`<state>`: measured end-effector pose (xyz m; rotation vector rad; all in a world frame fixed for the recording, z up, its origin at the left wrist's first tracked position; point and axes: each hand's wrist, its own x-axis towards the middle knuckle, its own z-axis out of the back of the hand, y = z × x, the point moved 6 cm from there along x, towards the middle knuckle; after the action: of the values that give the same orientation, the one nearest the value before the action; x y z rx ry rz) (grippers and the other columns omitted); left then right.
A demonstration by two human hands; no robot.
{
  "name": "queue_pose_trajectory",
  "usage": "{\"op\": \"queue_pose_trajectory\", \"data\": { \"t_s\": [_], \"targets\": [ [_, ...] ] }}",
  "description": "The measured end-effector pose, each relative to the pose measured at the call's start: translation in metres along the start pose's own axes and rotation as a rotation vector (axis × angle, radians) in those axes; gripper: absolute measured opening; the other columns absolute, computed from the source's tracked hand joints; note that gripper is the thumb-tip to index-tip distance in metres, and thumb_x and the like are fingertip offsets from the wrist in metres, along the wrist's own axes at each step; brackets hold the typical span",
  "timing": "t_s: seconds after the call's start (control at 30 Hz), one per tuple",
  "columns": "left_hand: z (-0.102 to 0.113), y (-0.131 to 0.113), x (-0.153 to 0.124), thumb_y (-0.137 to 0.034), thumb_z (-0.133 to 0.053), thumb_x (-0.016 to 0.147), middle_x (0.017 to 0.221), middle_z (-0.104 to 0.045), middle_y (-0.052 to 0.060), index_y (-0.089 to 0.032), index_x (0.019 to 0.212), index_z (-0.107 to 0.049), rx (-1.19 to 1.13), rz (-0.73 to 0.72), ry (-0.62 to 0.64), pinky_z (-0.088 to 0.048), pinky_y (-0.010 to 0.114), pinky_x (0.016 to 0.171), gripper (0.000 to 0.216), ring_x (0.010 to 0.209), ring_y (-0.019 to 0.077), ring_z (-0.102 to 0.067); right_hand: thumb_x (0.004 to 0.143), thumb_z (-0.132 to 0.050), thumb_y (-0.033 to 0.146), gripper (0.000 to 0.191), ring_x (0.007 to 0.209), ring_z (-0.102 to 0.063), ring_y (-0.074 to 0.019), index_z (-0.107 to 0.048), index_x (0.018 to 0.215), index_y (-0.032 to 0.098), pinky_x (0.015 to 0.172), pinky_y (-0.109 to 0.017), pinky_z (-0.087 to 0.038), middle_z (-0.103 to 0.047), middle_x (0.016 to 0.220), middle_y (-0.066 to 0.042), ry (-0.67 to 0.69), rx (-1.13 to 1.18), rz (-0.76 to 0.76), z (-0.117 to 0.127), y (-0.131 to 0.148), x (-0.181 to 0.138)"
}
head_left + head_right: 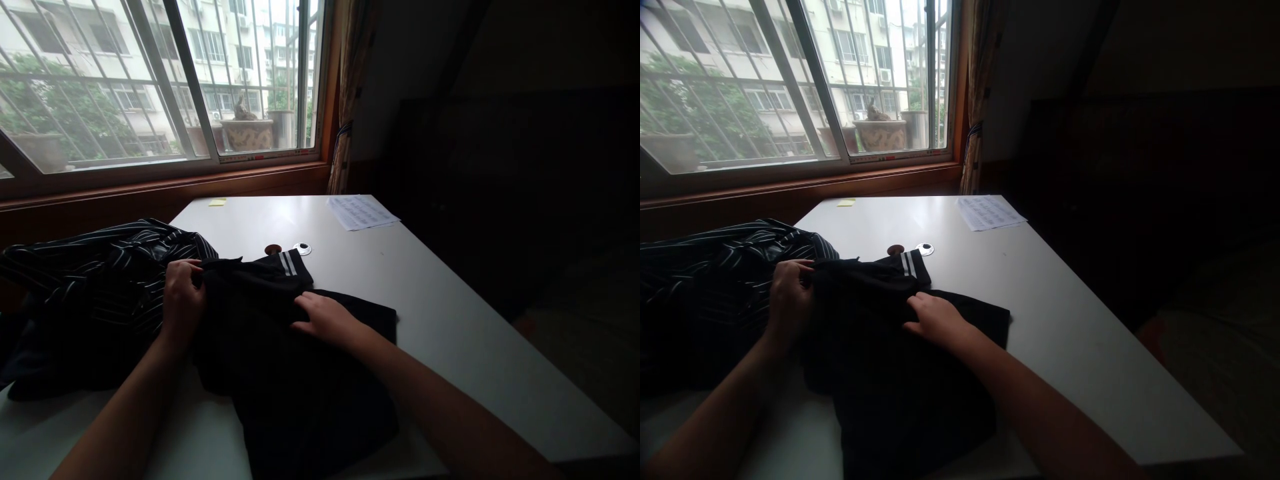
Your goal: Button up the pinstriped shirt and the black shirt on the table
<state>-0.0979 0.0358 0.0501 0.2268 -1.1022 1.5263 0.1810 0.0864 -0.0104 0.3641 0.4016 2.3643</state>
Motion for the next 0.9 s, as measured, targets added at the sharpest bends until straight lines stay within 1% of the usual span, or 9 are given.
{"op": "queue_pose_trajectory", "data": {
  "t_s": [0.13, 0.23, 0.33, 0.4, 0.5, 0.57, 0.67, 0.77, 0.9],
  "targets": [
    [0.002, -0.005, -0.001, -0.024, -0.06, 0.081, 0.117, -0.058, 0.009, -0.021, 0.085, -0.052, -0.016, -0.008, -0.009, -0.046, 0.044, 0.093, 0.009, 0.108, 0.0285, -0.055, 0.08, -0.064, 0.021, 0.016, 0.082, -0.066, -0.0216, -0.063, 0.095, 0.022, 0.074, -0.031, -0.048, -0.068, 0.09, -0.004, -0.089, 0.003, -0.008, 0.009, 0.004, -0.001],
    [0.004, -0.016, -0.004, -0.022, -0.058, 0.083, 0.129, -0.059, 0.007, -0.023, 0.088, -0.057, -0.067, -0.094, 0.007, -0.038, 0.05, 0.105, 0.005, 0.119, 0.0292, -0.052, 0.081, -0.063, 0.026, 0.024, 0.076, -0.063, -0.0202, -0.055, 0.104, 0.024, 0.071, -0.032, -0.049, -0.066, 0.086, -0.002, -0.399, 0.218, -0.05, 0.038, -0.001, -0.011],
    [-0.006, -0.041, -0.017, -0.026, -0.057, 0.086, 0.143, -0.052, 0.005, -0.026, 0.108, -0.062, -0.229, -0.234, 0.185, -0.031, 0.053, 0.112, 0.023, 0.133, 0.0304, -0.042, 0.088, -0.054, 0.027, 0.019, 0.075, -0.061, -0.0194, -0.047, 0.106, 0.025, 0.068, -0.033, -0.049, -0.064, 0.088, -0.002, -0.765, 0.443, -0.056, 0.062, -0.006, -0.032],
    [-0.019, -0.063, -0.035, -0.032, -0.062, 0.085, 0.152, -0.041, 0.009, -0.028, 0.133, -0.051, -0.388, -0.308, 0.371, -0.031, 0.055, 0.113, 0.05, 0.14, 0.0327, -0.035, 0.092, -0.047, 0.027, 0.017, 0.077, -0.06, -0.0195, -0.042, 0.108, 0.026, 0.068, -0.034, -0.05, -0.061, 0.093, -0.004, -0.914, 0.515, -0.04, 0.067, -0.003, -0.042],
    [-0.043, -0.09, -0.064, -0.04, -0.082, 0.07, 0.16, -0.022, 0.017, -0.028, 0.155, -0.014, -0.58, -0.35, 0.635, -0.038, 0.055, 0.109, 0.109, 0.142, 0.0386, -0.033, 0.092, -0.044, 0.027, 0.02, 0.08, -0.059, -0.0195, -0.037, 0.111, 0.028, 0.069, -0.035, -0.051, -0.058, 0.102, -0.006, -0.858, 0.562, 0.144, 0.061, 0.019, -0.041],
    [-0.056, -0.1, -0.077, -0.041, -0.086, 0.065, 0.16, -0.025, 0.014, -0.032, 0.156, -0.007, -0.602, -0.362, 0.706, -0.038, 0.054, 0.111, 0.121, 0.14, 0.0395, -0.035, 0.092, -0.043, 0.023, 0.024, 0.083, -0.059, -0.0191, -0.035, 0.114, 0.029, 0.071, -0.036, -0.053, -0.056, 0.106, -0.005, -0.725, 0.572, 0.394, 0.055, 0.045, -0.038],
    [-0.072, -0.1, -0.084, -0.036, -0.075, 0.078, 0.139, -0.058, 0.002, -0.039, 0.154, -0.02, -0.602, -0.261, 0.827, -0.046, 0.044, 0.107, 0.093, 0.124, 0.0311, -0.057, 0.088, -0.047, 0.016, 0.035, 0.079, -0.057, -0.0169, -0.037, 0.12, 0.027, 0.067, -0.033, -0.053, -0.053, 0.105, -0.006, -0.573, 0.515, 0.742, 0.049, 0.08, -0.043],
    [-0.082, -0.087, -0.083, -0.031, -0.069, 0.084, 0.114, -0.071, -0.002, -0.035, 0.147, -0.038, -0.674, -0.025, 0.913, -0.055, 0.032, 0.092, 0.07, 0.104, 0.024, -0.069, 0.083, -0.054, 0.015, 0.045, 0.08, -0.057, -0.0179, -0.039, 0.124, 0.024, 0.064, -0.032, -0.053, -0.053, 0.103, -0.007, -0.562, 0.482, 0.809, 0.05, 0.087, -0.046],
    [-0.062, -0.043, -0.062, -0.033, -0.072, 0.079, 0.101, -0.072, 0.003, -0.022, 0.109, -0.067, -0.74, 0.275, 0.532, -0.057, 0.03, 0.08, 0.033, 0.095, 0.023, -0.069, 0.082, -0.056, 0.013, 0.043, 0.1, -0.057, -0.0232, -0.042, 0.121, 0.026, 0.08, -0.042, -0.054, -0.053, 0.113, -0.009, -0.685, 0.6, 0.533, 0.054, 0.053, -0.036]
  ]
}}
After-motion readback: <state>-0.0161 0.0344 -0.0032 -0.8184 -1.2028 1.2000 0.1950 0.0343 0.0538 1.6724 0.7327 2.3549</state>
